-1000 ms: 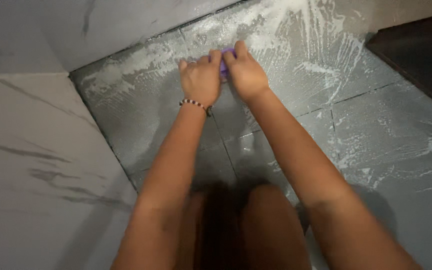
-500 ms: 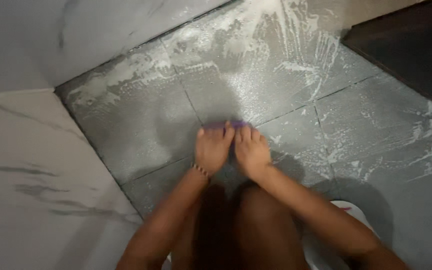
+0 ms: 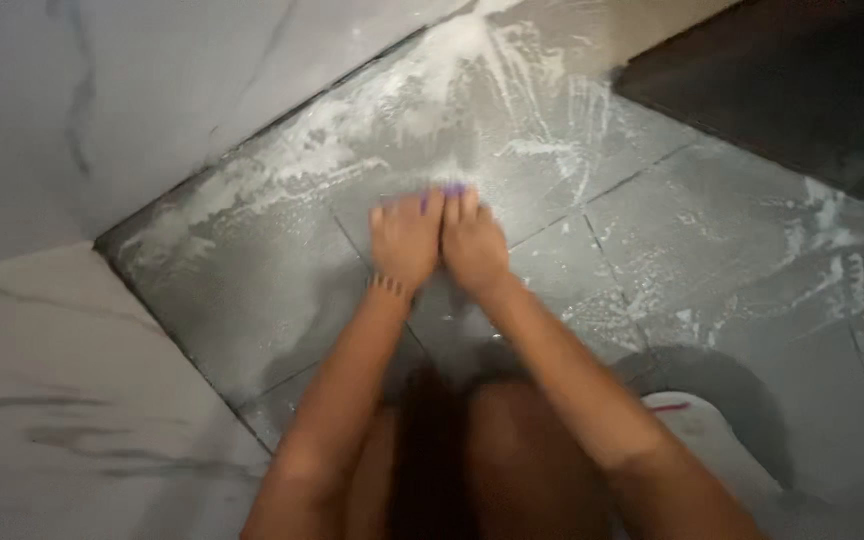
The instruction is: The person scrubs the tiled bathroom floor using a purple sponge, focusing on the corner and grout lines. They move around the floor area, scrubbing different sections and the drain cover.
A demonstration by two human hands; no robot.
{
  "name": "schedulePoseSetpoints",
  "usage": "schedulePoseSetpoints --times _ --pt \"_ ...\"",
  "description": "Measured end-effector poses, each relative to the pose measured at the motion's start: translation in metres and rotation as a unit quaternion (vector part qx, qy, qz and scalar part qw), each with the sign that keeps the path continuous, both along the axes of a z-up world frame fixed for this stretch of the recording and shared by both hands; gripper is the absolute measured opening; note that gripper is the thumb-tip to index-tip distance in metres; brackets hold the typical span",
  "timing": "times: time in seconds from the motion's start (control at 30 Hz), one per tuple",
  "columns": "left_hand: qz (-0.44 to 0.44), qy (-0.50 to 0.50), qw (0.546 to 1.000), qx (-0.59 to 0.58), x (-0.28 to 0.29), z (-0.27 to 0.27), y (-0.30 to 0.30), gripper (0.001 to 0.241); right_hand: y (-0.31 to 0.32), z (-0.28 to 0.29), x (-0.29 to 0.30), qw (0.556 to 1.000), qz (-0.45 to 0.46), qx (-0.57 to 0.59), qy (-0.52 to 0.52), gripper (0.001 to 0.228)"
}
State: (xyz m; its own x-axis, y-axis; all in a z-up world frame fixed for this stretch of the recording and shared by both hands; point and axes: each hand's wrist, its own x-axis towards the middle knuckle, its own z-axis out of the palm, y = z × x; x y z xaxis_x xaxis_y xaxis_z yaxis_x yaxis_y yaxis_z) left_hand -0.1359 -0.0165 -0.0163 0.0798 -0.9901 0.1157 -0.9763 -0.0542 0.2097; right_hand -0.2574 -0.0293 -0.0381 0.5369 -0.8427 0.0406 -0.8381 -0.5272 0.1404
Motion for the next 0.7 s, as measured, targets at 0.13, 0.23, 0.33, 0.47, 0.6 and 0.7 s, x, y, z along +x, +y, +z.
schedulePoseSetpoints --times 0.13,0.23,0.33,0.47,0.6,0.7 --pt "-0.109 0.034 0.972 0.206 -0.016 0.025 0.073 0.048 0.08 0.015 -0.028 0.986 0.084 0.119 0.078 0.036" --pt "-0.162 0.039 0.973 0.158 -0.023 0.02 0.084 0.047 0.11 -0.006 -0.038 0.99 -0.088 0.107 0.018 0.049" --pt "-0.142 0.025 0.963 0.229 -0.025 0.034 0.035 0.035 0.061 -0.012 -0.037 0.993 0.021 0.068 -0.091 0.039" --pt "-0.09 0.044 0.979 0.177 -0.03 0.03 -0.042 0.026 -0.027 0.002 -0.023 0.98 -0.122 0.13 -0.084 0.032" --pt "-0.048 0.007 0.996 0.08 -0.039 0.034 -0.1 0.02 -0.087 0.024 -0.021 0.987 -0.137 0.079 -0.043 0.027" --pt "-0.06 -0.026 0.997 0.032 -0.038 0.038 -0.095 0.016 -0.095 0.025 -0.02 0.97 -0.154 0.179 -0.06 0.039"
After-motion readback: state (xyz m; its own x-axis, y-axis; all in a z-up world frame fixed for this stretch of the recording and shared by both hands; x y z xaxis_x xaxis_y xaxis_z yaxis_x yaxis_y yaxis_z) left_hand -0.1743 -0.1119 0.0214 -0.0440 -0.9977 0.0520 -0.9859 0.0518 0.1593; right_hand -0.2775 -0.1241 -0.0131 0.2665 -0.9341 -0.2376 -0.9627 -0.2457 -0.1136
